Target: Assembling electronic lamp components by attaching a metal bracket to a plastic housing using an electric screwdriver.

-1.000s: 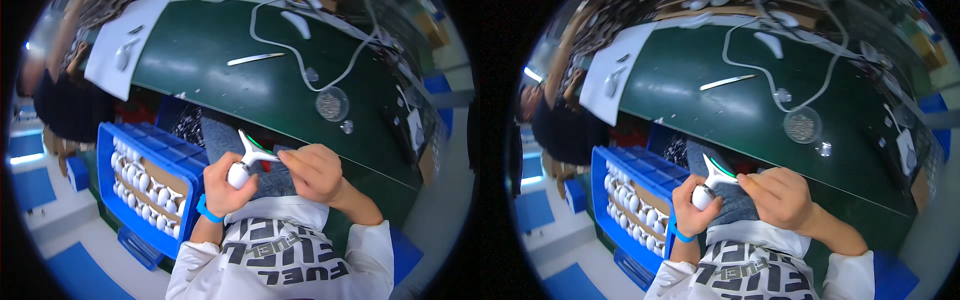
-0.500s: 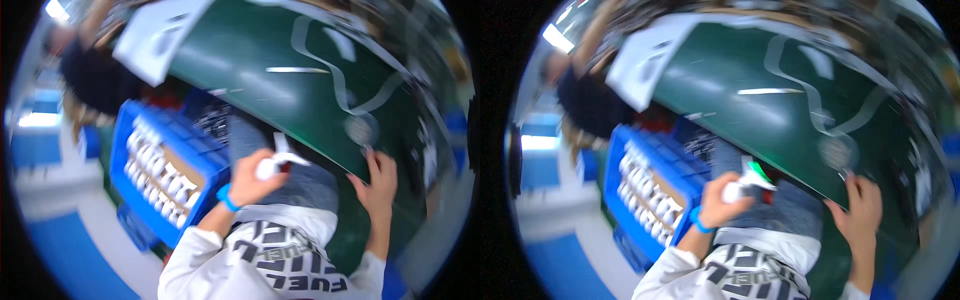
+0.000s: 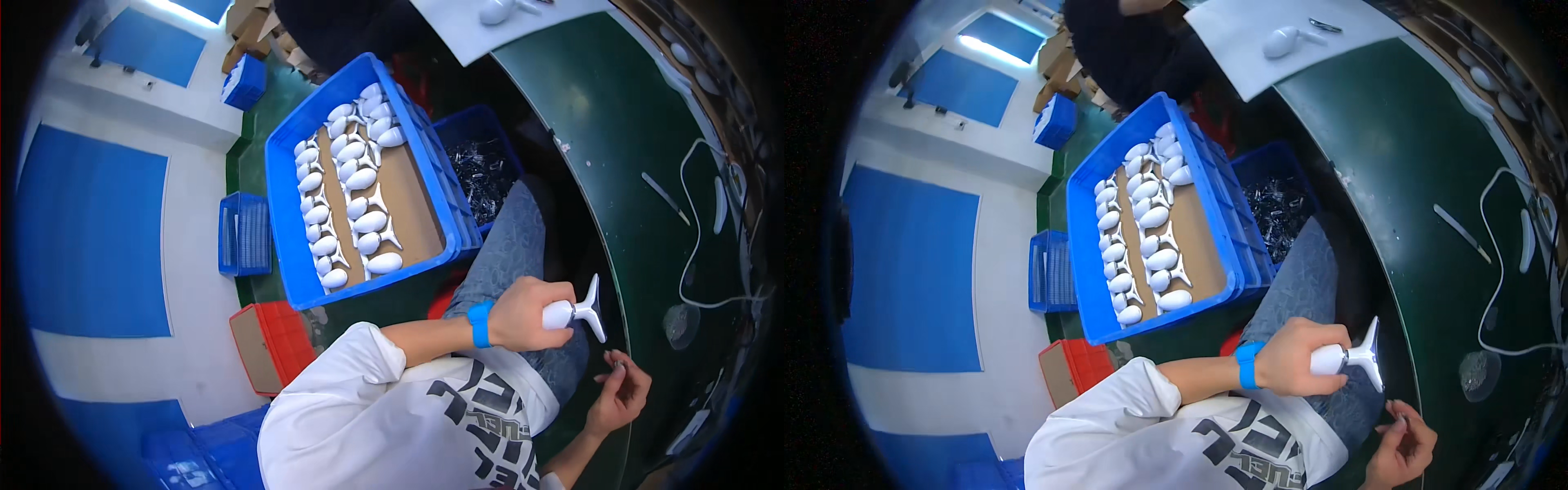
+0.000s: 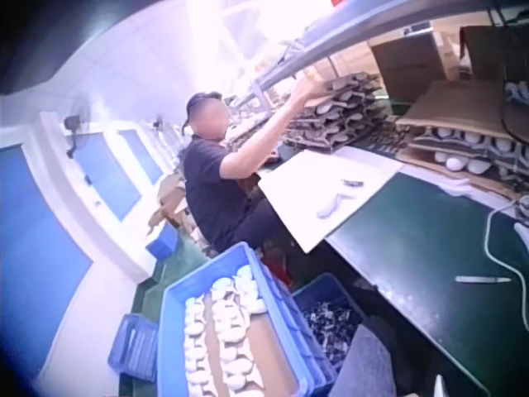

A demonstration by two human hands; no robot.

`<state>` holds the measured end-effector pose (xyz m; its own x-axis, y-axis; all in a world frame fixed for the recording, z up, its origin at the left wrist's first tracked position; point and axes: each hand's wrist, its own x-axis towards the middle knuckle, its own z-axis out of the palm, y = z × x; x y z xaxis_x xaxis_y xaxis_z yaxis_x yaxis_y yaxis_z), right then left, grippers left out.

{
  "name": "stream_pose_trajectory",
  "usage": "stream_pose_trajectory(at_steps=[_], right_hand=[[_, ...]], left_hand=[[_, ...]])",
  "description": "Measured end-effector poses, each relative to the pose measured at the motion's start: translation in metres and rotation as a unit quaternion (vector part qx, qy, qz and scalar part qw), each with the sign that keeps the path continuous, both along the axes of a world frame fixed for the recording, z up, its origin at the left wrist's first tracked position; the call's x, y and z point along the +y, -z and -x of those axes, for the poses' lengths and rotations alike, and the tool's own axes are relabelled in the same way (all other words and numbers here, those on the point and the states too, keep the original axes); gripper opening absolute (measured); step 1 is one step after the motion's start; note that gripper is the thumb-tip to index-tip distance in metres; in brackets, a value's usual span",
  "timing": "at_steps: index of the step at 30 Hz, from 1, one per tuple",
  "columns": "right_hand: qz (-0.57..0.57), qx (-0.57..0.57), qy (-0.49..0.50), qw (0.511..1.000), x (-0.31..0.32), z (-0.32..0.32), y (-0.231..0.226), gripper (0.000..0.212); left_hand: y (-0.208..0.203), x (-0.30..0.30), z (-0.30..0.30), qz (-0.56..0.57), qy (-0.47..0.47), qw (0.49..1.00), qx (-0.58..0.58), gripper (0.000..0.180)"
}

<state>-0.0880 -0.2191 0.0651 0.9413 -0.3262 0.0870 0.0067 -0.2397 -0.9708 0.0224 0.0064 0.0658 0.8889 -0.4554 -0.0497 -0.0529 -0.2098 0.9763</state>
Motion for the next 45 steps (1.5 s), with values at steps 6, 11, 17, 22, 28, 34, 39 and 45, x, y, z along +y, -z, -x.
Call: stream_pose_trajectory(at_steps=[6, 11, 17, 22, 28, 34, 39, 45], right_hand=[[0.028, 0.024, -0.071, 0.997, 0.02, -0.039, -0.026, 0.013], [0.044, 0.004, -0.1, 0.994, 0.017, -0.044, -0.033, 0.011], [0.138, -0.017, -0.098, 0.986, 0.013, -0.041, -0.033, 0.011], [0.164, -0.025, -0.103, 0.981, 0.011, -0.04, -0.034, 0.011], [0.274, -0.057, -0.132, 0.951, 0.016, -0.041, -0.029, 0.011], [0.091, -0.018, -0.159, 0.983, 0.012, -0.051, -0.021, 0.013], [0.293, -0.134, -0.1, 0.941, 0.026, -0.043, -0.022, 0.015], [0.144, -0.006, -0.134, 0.98, 0.024, -0.047, -0.031, 0.007]], left_hand=[[-0.011, 0.015, -0.008, -0.062, -0.018, 0.986, -0.151, 0.02], [-0.008, 0.013, -0.017, -0.101, 0.009, 0.97, -0.223, 0.019], [-0.014, 0.002, -0.015, -0.125, 0.035, 0.957, -0.259, 0.019], [-0.017, -0.002, -0.012, -0.139, 0.032, 0.956, -0.258, 0.018], [-0.022, -0.003, -0.019, -0.16, 0.045, 0.945, -0.281, 0.017], [-0.027, 0.006, -0.019, -0.173, 0.053, 0.948, -0.262, 0.018], [-0.031, 0.0, -0.013, -0.151, 0.039, 0.968, -0.198, 0.018], [-0.029, 0.006, -0.007, -0.141, 0.053, 0.973, -0.175, 0.02]])
